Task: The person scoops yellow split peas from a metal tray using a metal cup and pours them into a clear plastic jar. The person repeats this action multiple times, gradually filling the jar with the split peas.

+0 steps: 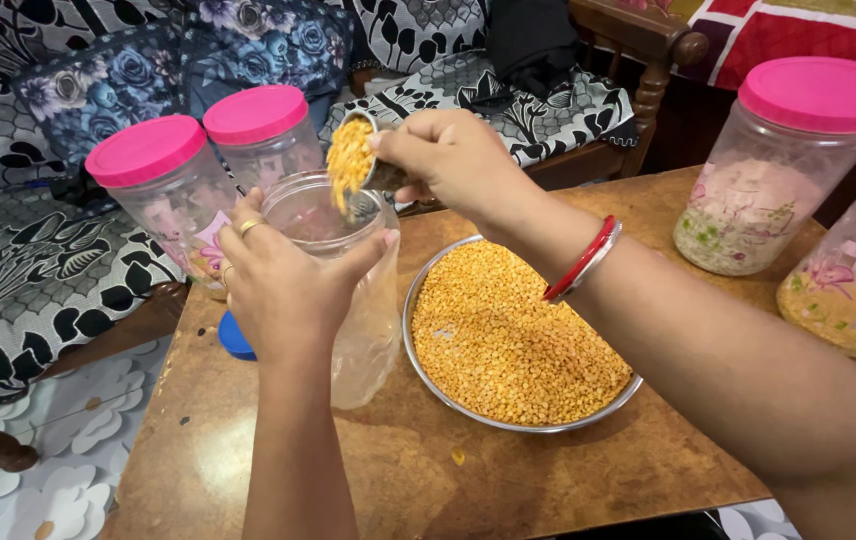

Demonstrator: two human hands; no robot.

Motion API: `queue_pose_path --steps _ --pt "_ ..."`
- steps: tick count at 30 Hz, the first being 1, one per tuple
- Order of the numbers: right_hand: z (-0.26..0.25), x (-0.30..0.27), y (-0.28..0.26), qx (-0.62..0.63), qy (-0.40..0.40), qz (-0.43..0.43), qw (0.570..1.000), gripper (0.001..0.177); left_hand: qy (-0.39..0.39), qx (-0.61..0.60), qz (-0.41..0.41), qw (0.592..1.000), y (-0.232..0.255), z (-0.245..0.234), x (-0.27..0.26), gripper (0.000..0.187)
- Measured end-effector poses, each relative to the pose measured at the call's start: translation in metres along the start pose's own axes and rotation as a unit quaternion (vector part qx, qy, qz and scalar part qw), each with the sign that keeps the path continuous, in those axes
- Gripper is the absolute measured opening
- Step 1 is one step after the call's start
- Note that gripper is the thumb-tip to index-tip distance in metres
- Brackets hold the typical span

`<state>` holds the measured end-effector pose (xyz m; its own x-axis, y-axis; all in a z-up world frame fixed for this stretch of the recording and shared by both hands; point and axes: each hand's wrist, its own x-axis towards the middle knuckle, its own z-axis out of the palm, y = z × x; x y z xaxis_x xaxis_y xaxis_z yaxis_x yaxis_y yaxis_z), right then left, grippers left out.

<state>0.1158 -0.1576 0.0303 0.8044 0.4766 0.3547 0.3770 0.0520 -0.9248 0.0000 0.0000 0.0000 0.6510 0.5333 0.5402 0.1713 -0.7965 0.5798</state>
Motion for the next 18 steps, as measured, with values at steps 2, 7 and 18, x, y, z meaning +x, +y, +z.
queue_pose_path --steps 2,7,18 --pt "0.002 -0.001 -0.001 -0.110 0.020 -0.018 0.994 0.032 0.000 0.002 0.002 1.000 0.000 0.000 0.000 0.121" --pt "0.003 0.002 -0.002 -0.280 0.022 -0.133 0.950 0.034 0.003 0.000 0.002 1.000 -0.001 0.001 -0.001 0.121" --pt "0.008 -0.008 0.004 -0.428 -0.015 -0.276 0.860 0.031 0.021 -0.008 0.017 1.000 -0.006 0.005 -0.001 0.119"
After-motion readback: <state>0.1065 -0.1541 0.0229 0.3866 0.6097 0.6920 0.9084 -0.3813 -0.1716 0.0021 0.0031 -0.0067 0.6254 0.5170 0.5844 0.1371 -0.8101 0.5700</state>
